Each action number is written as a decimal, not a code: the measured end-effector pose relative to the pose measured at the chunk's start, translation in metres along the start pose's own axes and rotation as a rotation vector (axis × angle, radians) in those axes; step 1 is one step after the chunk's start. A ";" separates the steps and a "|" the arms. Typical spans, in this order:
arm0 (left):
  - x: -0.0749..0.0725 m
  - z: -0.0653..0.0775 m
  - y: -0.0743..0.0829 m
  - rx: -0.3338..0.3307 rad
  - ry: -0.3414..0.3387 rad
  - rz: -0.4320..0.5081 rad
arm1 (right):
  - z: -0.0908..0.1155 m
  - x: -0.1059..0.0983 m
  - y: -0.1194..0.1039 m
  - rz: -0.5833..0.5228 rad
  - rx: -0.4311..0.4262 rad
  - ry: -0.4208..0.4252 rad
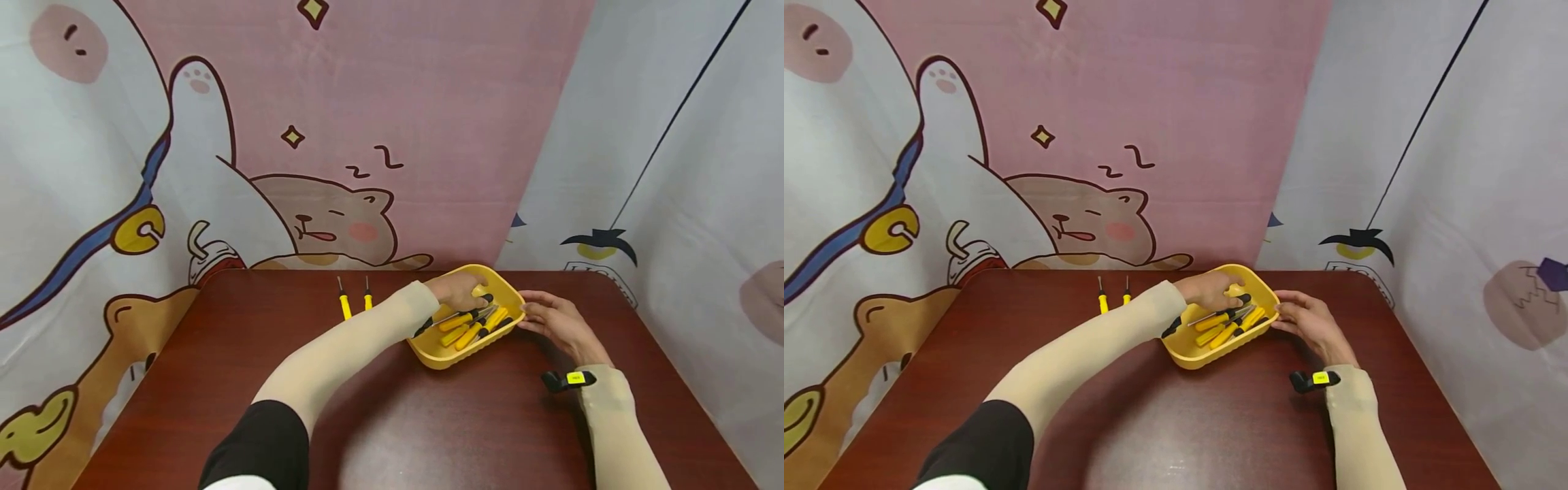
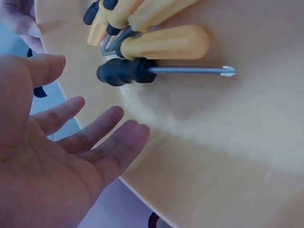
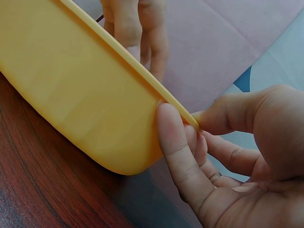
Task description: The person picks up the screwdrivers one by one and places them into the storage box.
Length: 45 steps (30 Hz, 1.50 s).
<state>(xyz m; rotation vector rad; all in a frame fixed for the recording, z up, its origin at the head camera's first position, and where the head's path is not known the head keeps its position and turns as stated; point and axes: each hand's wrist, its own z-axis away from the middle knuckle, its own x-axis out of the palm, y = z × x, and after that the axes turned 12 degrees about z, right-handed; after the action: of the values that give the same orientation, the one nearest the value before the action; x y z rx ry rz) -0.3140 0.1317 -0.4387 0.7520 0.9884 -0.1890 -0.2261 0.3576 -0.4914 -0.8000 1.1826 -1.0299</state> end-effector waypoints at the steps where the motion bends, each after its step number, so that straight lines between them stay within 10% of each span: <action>1: -0.001 0.002 0.001 0.009 0.004 -0.007 | 0.000 -0.001 0.000 0.000 -0.001 0.000; 23: -0.021 0.037 -0.007 0.114 0.130 -0.113 | 0.001 0.000 -0.002 0.002 0.027 -0.007; 45: -0.034 0.073 -0.050 0.194 0.304 -0.089 | 0.003 -0.001 0.000 0.013 -0.008 -0.009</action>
<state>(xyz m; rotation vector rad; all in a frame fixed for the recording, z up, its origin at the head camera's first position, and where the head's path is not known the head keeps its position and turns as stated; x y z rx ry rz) -0.3066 0.0410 -0.4122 0.9329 1.3061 -0.2554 -0.2235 0.3584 -0.4905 -0.8015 1.1836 -1.0108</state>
